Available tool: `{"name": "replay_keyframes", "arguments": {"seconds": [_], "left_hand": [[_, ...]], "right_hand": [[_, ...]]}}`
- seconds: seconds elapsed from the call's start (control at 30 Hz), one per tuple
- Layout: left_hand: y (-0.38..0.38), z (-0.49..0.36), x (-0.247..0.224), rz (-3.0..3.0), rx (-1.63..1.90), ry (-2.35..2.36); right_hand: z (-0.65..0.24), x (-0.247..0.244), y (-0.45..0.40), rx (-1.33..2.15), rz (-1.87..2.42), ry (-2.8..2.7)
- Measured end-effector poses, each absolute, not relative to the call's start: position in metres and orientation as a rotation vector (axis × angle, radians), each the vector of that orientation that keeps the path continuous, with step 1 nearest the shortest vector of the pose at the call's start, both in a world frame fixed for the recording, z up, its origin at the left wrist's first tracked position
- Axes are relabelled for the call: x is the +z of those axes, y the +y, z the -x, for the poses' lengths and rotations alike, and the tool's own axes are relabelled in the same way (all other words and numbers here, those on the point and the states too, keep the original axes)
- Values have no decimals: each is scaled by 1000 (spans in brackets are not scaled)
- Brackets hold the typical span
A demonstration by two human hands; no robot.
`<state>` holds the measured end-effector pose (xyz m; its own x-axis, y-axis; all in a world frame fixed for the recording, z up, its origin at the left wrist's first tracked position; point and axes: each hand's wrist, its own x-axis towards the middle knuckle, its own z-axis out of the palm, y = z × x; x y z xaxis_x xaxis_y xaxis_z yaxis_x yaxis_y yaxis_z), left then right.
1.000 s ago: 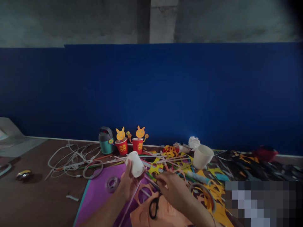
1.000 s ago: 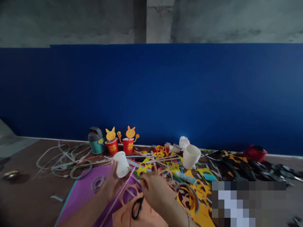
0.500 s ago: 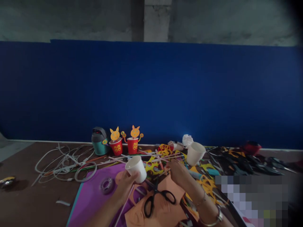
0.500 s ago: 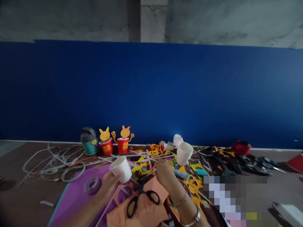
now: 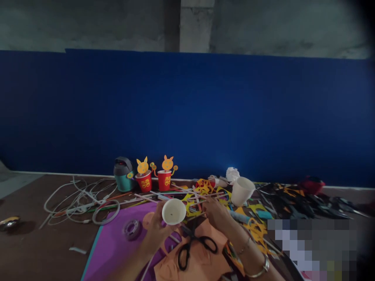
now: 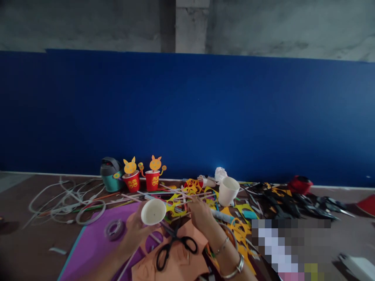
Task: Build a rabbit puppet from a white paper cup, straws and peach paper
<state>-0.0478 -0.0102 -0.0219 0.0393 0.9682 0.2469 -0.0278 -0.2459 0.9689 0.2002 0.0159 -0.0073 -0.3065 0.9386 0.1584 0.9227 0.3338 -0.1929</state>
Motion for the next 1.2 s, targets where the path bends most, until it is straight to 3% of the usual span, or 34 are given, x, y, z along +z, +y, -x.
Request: {"name": "replay_keyframes", "arguments": {"seconds": [0.5, 0.8, 0.9, 1.2], "left_hand": [[-16, 41, -16, -1494, 1537, 1095], [-19, 38, -8, -1406, 1515, 1059], [-18, 38, -8, -1444, 1530, 1133], [-20, 36, -13, -1564, 1466, 1142]], "right_hand": [[-219, 39, 12, 66, 1782, -2232], [-180, 64, -10, 465, 1101, -1601], [-167, 73, -30, 491, 1027, -1346], [-158, 76, -45, 730, 975, -1405]]}}
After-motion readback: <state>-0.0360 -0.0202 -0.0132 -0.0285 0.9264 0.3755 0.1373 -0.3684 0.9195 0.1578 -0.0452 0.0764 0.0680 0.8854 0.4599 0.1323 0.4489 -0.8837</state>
